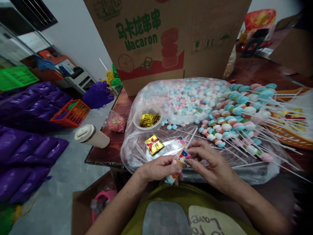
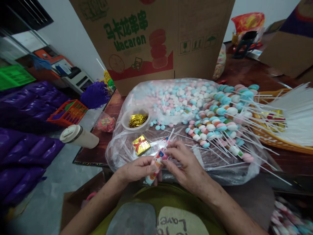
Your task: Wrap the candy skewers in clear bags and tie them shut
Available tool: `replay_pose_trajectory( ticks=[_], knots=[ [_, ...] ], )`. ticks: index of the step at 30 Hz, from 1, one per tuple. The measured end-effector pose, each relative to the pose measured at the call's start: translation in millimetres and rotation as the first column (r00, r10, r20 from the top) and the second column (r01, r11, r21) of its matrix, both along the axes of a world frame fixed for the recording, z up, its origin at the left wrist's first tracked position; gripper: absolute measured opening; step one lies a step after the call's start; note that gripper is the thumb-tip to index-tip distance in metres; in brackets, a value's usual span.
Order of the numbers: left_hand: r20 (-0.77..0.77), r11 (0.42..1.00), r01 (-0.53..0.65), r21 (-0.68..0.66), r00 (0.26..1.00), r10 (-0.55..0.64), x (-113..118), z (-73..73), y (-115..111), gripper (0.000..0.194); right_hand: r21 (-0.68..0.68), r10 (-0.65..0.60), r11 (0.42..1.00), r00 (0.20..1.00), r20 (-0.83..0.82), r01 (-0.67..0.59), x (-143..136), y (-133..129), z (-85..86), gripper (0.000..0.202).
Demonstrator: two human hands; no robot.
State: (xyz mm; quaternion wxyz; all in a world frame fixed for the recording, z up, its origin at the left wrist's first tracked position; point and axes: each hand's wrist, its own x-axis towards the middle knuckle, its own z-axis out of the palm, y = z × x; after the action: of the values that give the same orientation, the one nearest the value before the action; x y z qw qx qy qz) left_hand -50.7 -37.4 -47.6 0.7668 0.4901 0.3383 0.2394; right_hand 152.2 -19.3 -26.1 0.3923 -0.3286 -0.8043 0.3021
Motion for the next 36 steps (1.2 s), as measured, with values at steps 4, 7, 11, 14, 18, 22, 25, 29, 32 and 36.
replay_pose_trajectory(
  ticks=[4,7,11,14,18,22,25,29,32,36],
  knots=[
    [-0.061,0.991,-0.129,-0.029,0.99,0.127,5,2.9,-1,0.039,-0.153,0.043,0.988,0.998,0.049,-0.035,-3,1,-1.3,0.01],
    [-0.12,0.976,-0.21,-0.049,0.972,0.203,9,1.0,-3,0.044,-0.267,0.051,0.963,0.997,0.055,-0.035,-2,2,-4.7,0.009],
    [-0.188,0.959,-0.283,-0.025,0.943,0.273,14,-1.7,-4,0.049,-0.376,0.032,0.925,0.998,-0.046,-0.047,-3,-1,-10.4,0.015],
    [-0.195,0.945,-0.325,0.021,0.926,0.323,18,-3.0,-4,0.047,-0.475,-0.002,0.878,0.99,-0.138,-0.064,-8,-7,-15.2,0.019],
    [-0.126,0.907,-0.408,0.105,0.899,0.419,22,-6.7,-3,0.044,-0.5,-0.061,0.865,0.984,-0.168,-0.032,-10,-14,-19.4,0.025],
    [-0.124,0.878,-0.44,0.187,0.877,0.465,24,-11.0,-3,0.041,-0.336,-0.078,0.942,0.98,-0.184,0.012,-4,-12,-20.0,0.019],
    [-0.103,0.853,-0.49,0.178,0.853,0.511,26,-12.2,-3,0.039,-0.045,-0.086,0.995,0.995,-0.043,0.084,-3,-10,-21.6,0.024],
    [-0.051,0.844,-0.525,0.106,0.845,0.532,30,-10.1,-1,0.037,0.136,-0.101,0.986,0.994,0.044,0.094,-8,-10,-22.6,0.025],
    [-0.034,0.855,-0.51,0.092,0.857,0.514,32,-6.4,0,0.036,0.152,-0.102,0.984,0.993,0.061,0.092,-7,-12,-21.1,0.024],
    [-0.006,0.838,-0.521,0.163,0.849,0.528,33,-1.8,0,0.033,0.223,-0.164,0.968,0.964,0.208,0.116,-2,-13,-23.7,0.024]
  ],
)
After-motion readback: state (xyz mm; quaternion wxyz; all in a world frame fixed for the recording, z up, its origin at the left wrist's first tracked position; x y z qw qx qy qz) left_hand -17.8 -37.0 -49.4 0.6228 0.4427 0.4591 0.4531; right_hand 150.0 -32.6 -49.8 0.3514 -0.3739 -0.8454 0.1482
